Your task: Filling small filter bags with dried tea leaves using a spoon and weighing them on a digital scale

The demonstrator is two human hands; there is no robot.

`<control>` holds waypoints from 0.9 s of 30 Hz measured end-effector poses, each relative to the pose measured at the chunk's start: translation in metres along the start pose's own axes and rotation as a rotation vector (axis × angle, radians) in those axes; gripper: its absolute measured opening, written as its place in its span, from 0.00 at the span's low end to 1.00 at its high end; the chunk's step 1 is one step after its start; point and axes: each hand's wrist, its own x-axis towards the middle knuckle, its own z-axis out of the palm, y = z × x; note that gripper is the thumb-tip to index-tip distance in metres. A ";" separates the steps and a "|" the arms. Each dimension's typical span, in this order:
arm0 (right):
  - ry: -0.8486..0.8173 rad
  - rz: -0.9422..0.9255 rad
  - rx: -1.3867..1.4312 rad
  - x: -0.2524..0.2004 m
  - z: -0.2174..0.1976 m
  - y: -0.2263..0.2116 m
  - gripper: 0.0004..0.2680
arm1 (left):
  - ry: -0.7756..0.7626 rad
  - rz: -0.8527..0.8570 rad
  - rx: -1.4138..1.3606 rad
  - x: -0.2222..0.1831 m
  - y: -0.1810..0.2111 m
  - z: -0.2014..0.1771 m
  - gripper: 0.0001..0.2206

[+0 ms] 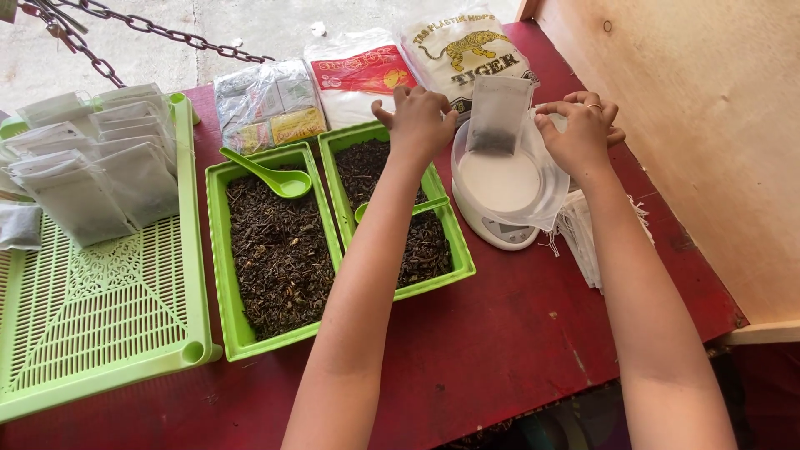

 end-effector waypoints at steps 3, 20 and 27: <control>-0.007 0.001 -0.018 0.009 0.011 0.003 0.07 | -0.132 -0.010 0.082 -0.004 0.012 -0.003 0.12; 0.057 -0.027 0.052 0.013 0.000 -0.010 0.04 | -0.069 0.018 -0.257 0.007 0.021 0.021 0.05; 0.029 -0.043 0.083 0.005 -0.046 -0.057 0.03 | -0.100 0.041 -0.314 -0.016 0.029 -0.032 0.07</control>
